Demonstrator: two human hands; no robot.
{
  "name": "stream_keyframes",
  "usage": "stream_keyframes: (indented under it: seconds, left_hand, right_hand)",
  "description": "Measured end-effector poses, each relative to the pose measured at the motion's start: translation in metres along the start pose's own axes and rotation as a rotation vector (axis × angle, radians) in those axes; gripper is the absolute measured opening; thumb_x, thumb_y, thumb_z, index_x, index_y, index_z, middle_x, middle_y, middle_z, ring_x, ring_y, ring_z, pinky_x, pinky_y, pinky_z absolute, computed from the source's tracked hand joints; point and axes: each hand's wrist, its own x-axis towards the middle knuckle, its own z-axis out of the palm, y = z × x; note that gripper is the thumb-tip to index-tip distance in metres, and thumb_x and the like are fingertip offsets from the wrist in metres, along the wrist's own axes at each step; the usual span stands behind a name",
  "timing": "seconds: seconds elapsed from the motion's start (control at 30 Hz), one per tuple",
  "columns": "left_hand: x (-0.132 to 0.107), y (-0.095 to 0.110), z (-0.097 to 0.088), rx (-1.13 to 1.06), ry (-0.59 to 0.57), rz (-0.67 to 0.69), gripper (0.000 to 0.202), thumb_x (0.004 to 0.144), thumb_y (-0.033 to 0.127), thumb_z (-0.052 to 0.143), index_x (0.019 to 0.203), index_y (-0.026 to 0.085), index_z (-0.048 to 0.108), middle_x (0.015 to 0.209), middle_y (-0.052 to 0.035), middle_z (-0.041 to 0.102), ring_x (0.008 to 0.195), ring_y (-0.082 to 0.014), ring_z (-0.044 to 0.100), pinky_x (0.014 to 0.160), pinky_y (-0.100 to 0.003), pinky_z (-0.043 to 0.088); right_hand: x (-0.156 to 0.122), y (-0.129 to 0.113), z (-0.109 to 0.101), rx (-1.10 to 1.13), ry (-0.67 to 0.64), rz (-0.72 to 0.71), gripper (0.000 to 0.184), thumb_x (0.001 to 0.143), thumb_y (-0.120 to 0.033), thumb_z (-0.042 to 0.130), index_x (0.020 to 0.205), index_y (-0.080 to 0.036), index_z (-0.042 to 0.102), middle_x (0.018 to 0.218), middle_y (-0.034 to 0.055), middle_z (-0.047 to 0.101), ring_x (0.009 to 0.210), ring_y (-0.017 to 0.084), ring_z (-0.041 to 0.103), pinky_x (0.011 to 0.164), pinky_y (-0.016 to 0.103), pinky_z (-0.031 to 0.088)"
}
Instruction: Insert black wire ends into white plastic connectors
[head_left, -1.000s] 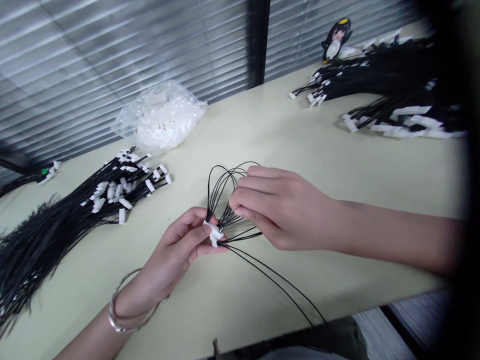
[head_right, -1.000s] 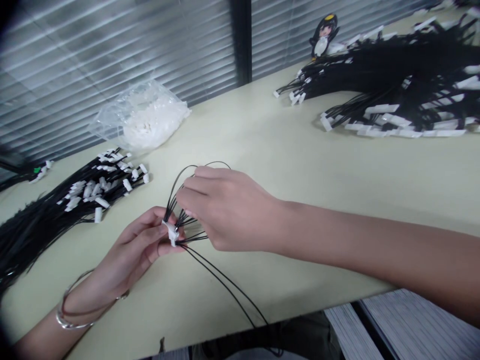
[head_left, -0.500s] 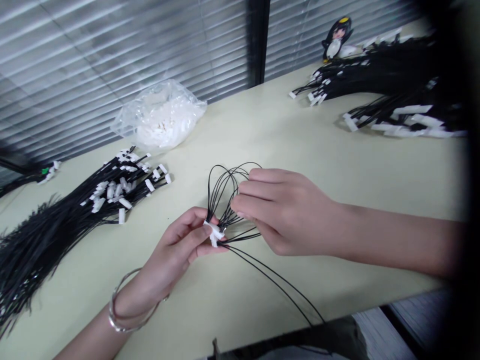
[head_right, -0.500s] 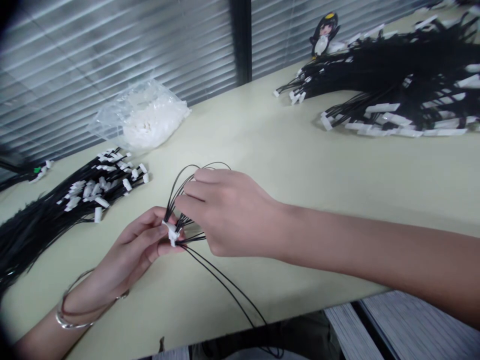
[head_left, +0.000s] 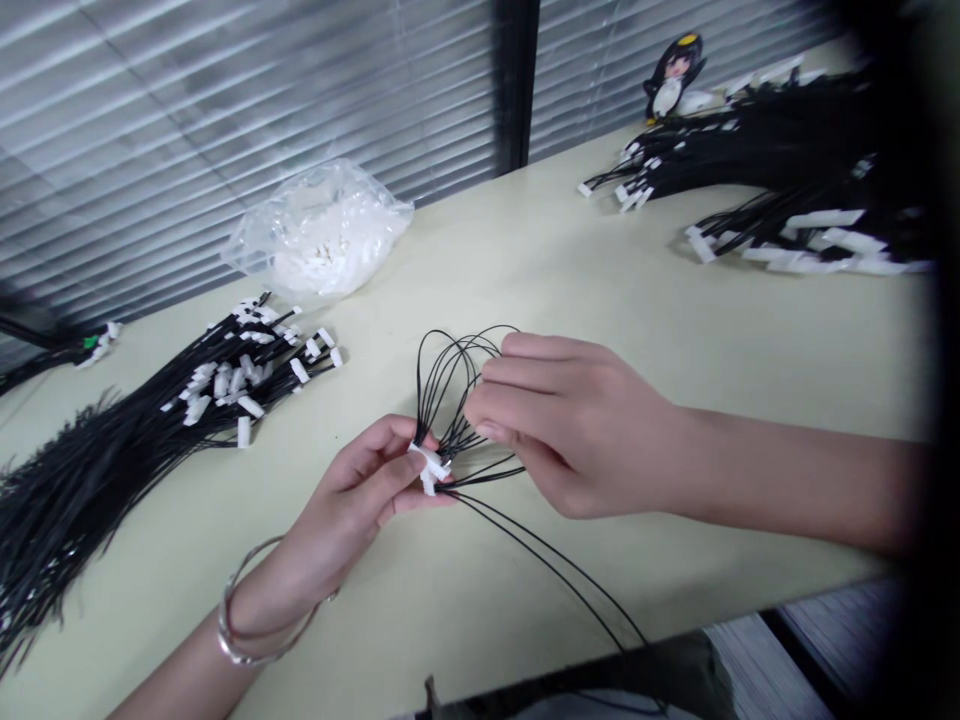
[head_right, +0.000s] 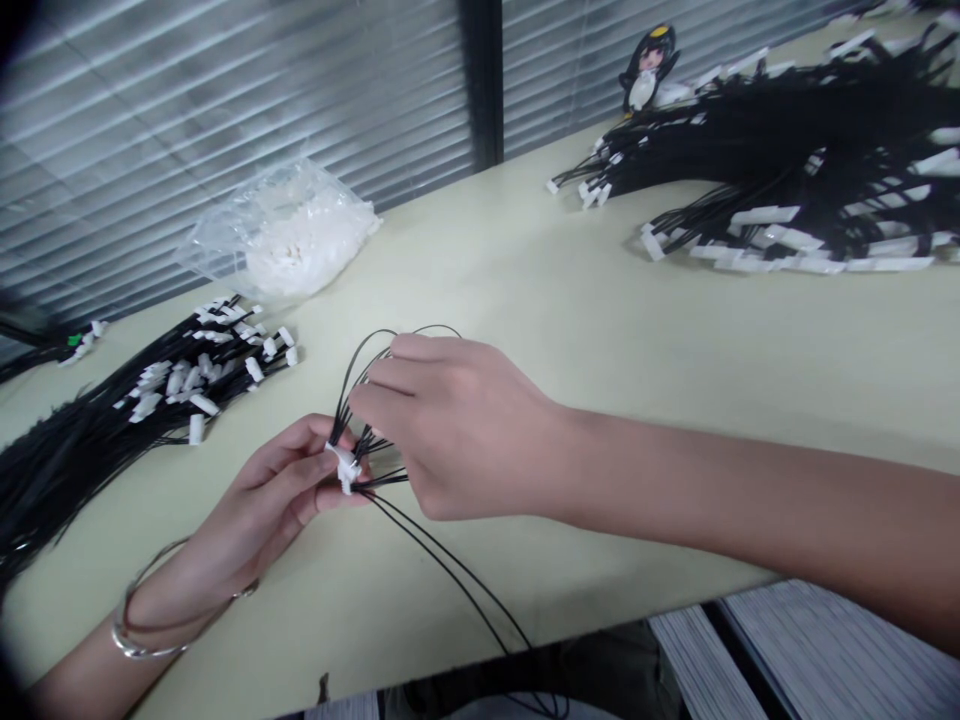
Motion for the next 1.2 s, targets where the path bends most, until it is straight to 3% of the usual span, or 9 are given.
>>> stream_keyframes:
  seconds: [0.5, 0.77, 1.2]
  left_hand:
    - [0.0, 0.0, -0.001, 0.014, -0.002, -0.007, 0.01, 0.086, 0.022, 0.053, 0.094, 0.018, 0.057, 0.088, -0.0023, 0.058, 0.083, -0.013, 0.058, 0.08, -0.03, 0.053]
    - [0.0, 0.0, 0.0, 0.017, -0.011, -0.016, 0.013, 0.083, 0.02, 0.057, 0.095, 0.019, 0.061, 0.085, -0.0023, 0.062, 0.08, -0.0124, 0.06, 0.075, -0.025, 0.053]
    - [0.001, -0.003, -0.003, -0.037, 0.016, -0.019, 0.012, 0.083, 0.019, 0.058, 0.094, 0.018, 0.06, 0.083, -0.0013, 0.06, 0.078, -0.0096, 0.058, 0.073, -0.02, 0.052]
  right_hand:
    - [-0.001, -0.001, 0.004, -0.047, 0.019, -0.027, 0.013, 0.068, -0.009, 0.038, 0.072, -0.01, 0.051, 0.068, 0.0038, 0.042, 0.067, 0.006, 0.02, 0.065, 0.019, 0.016]
    - [-0.003, -0.004, 0.005, -0.003, -0.017, -0.007, 0.014, 0.065, -0.009, 0.038, 0.071, -0.01, 0.051, 0.066, 0.0038, 0.042, 0.066, 0.007, 0.021, 0.064, 0.019, 0.017]
    - [-0.003, -0.007, 0.017, 0.006, -0.1, -0.096, 0.016, 0.084, -0.015, 0.039, 0.08, -0.011, 0.054, 0.078, 0.002, 0.048, 0.075, 0.005, 0.029, 0.074, 0.021, 0.021]
